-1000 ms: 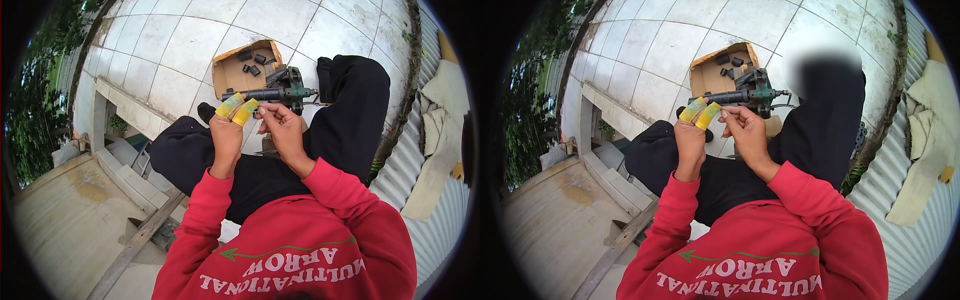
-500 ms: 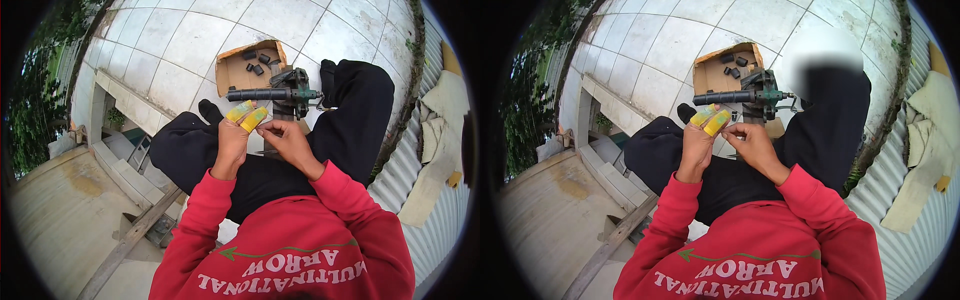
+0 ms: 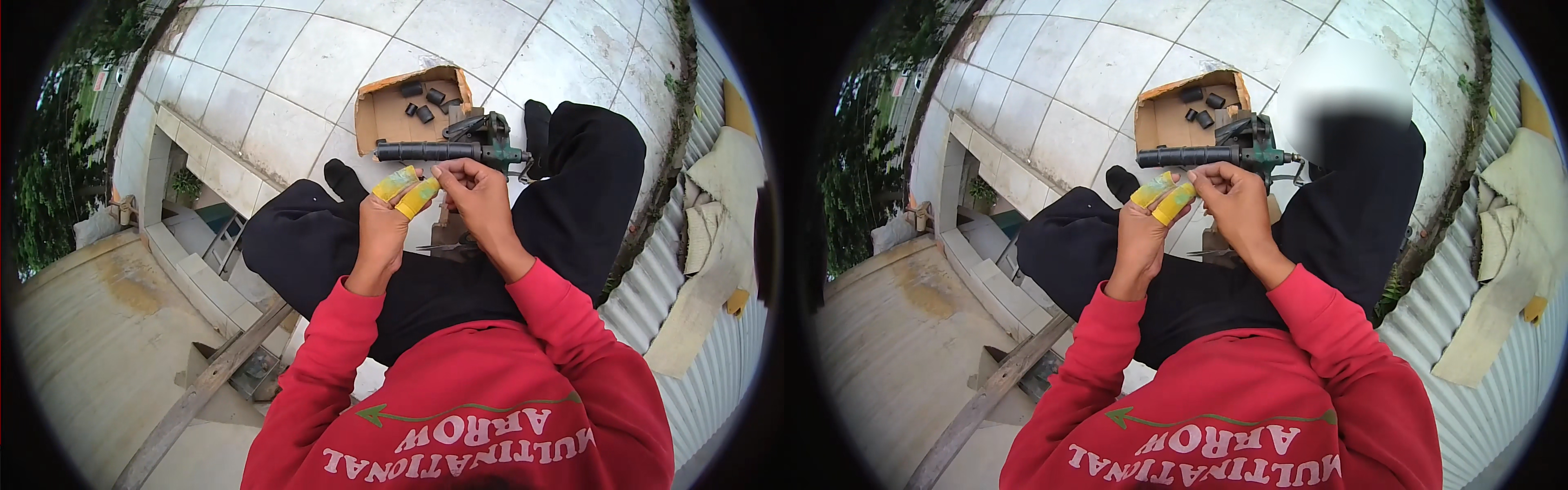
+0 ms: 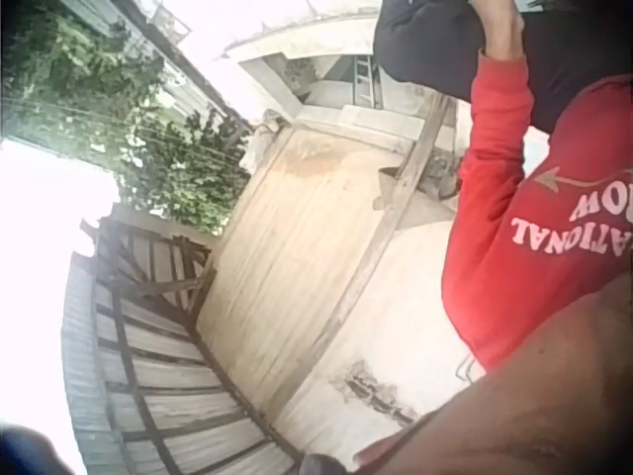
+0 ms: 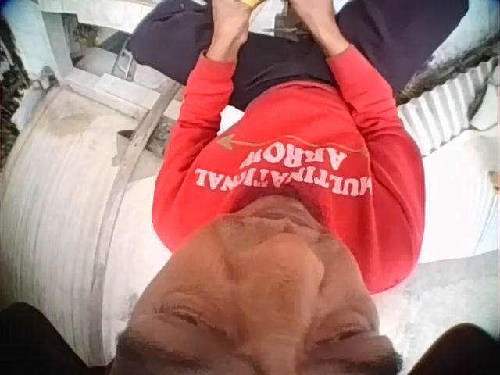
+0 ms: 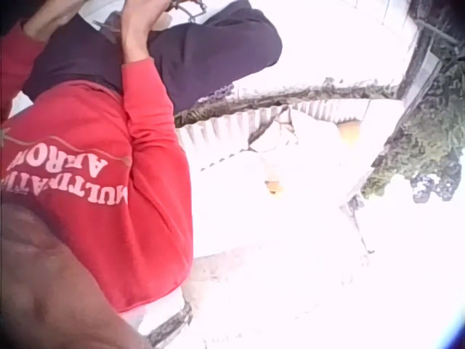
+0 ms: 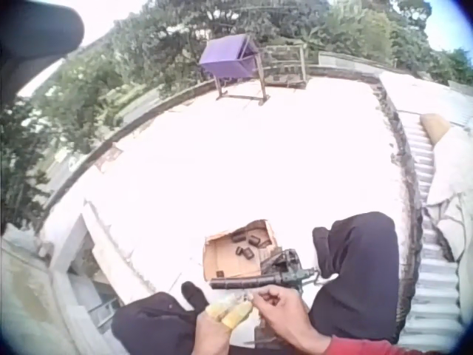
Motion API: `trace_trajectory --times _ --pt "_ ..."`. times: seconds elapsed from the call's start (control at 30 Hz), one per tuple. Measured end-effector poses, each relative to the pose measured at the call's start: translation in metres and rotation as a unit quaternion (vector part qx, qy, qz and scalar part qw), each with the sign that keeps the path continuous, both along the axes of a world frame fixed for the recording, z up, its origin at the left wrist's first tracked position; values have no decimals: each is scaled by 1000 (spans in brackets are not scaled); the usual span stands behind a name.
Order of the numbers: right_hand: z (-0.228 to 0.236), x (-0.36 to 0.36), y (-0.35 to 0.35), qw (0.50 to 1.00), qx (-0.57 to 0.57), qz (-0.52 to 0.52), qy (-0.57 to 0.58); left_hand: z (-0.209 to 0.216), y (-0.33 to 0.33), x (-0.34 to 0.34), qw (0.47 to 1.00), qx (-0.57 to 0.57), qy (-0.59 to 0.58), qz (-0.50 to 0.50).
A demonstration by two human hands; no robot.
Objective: The recorder is sitting on a tiled roof or terrace, taking small plastic or rubber components from a cardboard box and a pile on the floor, and assembling them onto a green metal fixture or vice.
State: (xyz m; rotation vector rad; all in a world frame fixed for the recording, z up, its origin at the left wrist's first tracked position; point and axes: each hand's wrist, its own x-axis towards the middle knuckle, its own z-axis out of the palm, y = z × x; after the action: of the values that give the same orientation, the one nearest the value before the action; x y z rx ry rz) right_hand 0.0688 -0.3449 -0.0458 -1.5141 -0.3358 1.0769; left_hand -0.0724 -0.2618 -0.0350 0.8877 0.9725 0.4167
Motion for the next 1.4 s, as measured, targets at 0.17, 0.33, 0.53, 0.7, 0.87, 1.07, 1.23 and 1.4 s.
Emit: trace_trajectory --times 0.17,0.33,0.53,0.7,0.87,1.07,1.23,1.4 --pt "9 -2 -10 1000 -4 -23 -10 4 1 2 998 9 30 47" --pt "2 -3 -17 999 29 -27 -22 -3 -2 -1 998 3 57 13" --pt "7 6 -16 981 15 4 -195 -12 -10 7 996 38 54 -58" --pt "13 13 -15 959 -3 27 -282 -11 -11 13 943 291 116 -114" --pt "9 11 -15 891 56 48 -448 -2 -6 18 933 331 109 -89" --pt "5 10 -19 918 25 63 -390 11 5 21 921 317 162 -155" --pt "-7 2 -18 966 7 30 -257 8 16 23 917 328 155 -165" --pt "-18 -5 -18 993 9 3 -115 1 20 23 935 272 151 -173"
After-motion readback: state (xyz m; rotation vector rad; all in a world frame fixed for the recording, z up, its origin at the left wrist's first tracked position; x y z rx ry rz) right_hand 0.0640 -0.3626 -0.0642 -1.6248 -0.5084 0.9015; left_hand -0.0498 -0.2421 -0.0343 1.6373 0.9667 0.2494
